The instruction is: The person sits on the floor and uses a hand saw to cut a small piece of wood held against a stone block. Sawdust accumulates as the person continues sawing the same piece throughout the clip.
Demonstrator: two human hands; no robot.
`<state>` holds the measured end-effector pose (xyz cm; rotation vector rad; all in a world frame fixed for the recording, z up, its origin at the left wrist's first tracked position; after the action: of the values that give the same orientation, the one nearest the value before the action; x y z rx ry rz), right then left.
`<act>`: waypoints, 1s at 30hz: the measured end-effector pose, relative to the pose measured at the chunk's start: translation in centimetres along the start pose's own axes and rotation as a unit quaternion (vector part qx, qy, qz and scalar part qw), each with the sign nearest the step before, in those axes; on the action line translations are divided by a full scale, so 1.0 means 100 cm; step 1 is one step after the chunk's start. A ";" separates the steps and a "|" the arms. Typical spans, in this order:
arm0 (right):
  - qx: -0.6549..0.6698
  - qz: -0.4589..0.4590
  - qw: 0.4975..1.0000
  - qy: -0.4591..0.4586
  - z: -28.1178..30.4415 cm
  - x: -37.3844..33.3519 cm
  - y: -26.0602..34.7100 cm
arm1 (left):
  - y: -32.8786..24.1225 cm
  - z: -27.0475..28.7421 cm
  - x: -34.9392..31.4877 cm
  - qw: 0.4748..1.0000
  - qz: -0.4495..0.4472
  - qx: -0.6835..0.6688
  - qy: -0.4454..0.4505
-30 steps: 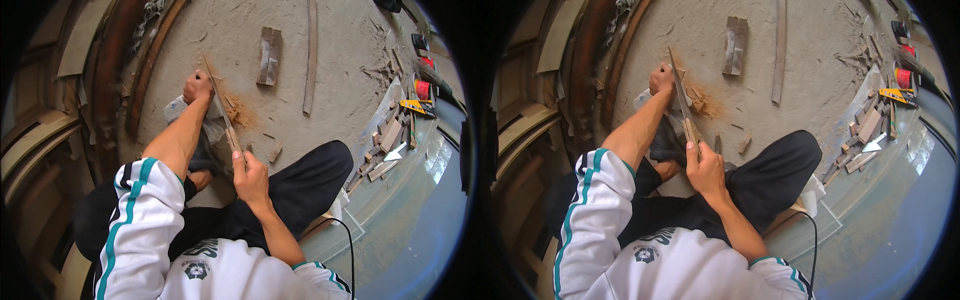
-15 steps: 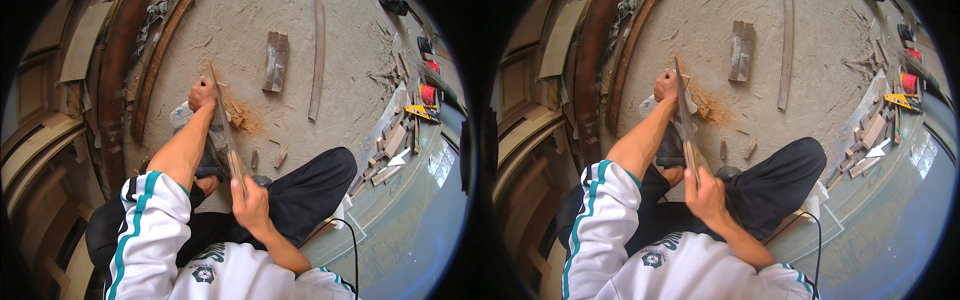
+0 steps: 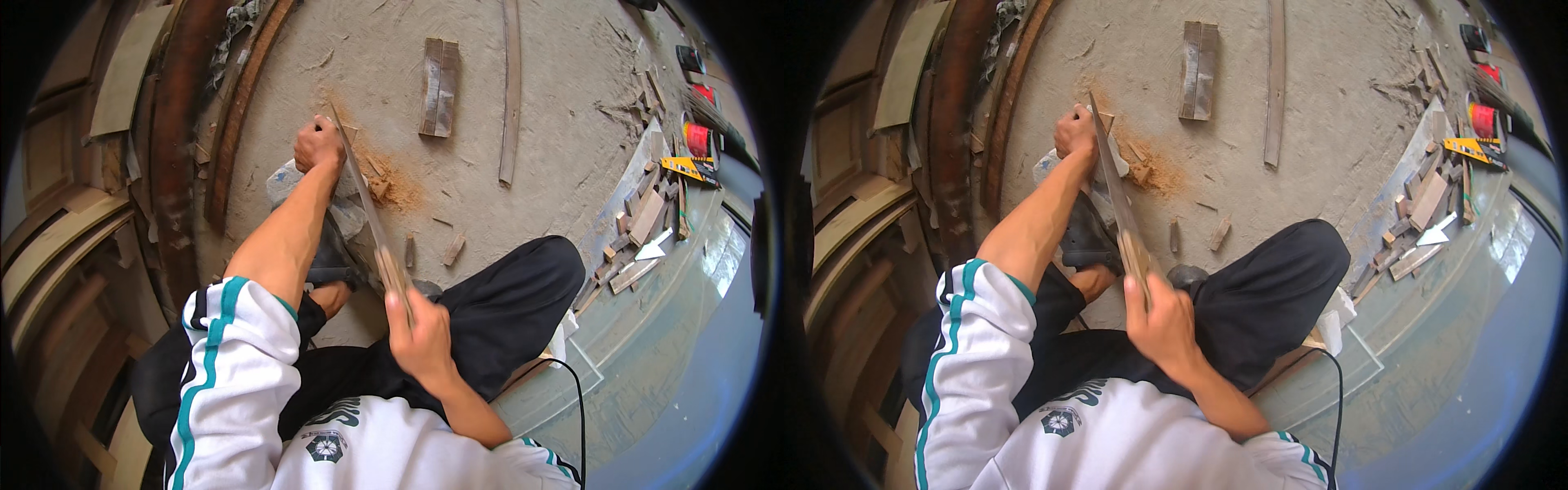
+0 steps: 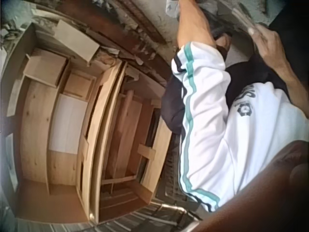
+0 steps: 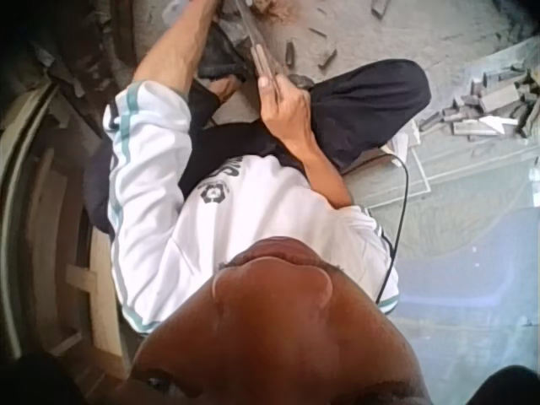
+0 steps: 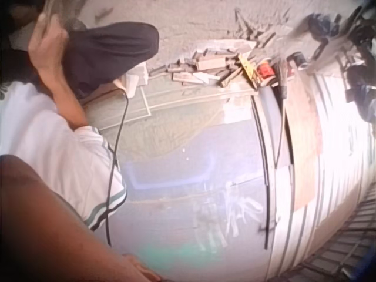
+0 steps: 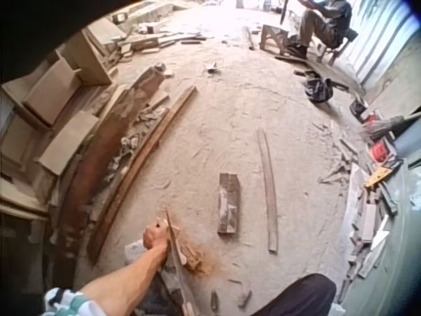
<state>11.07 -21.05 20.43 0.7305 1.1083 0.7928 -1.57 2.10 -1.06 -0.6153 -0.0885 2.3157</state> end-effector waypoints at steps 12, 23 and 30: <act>0.020 0.005 1.000 0.000 0.001 -0.012 -0.007 | -0.001 0.001 -0.001 1.000 -0.003 -0.003 -0.010; 0.015 0.008 1.000 0.014 -0.004 0.008 -0.007 | 0.000 0.000 0.004 1.000 -0.009 0.002 -0.015; -0.021 0.010 1.000 0.001 -0.015 0.037 -0.021 | 0.002 -0.001 0.002 1.000 -0.008 0.005 -0.002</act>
<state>10.93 -18.89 16.52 0.7075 1.0841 0.8318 -1.77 2.06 -1.26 -0.6018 -0.0841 2.3006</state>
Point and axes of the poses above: each hand's wrist, its own x-axis towards the middle knuckle, its own z-axis out of the back of the hand, y = z × x, the point moved 3 cm from there along x, towards the middle knuckle, and after that the axes turned 6 degrees about z, right-handed, at the moved point
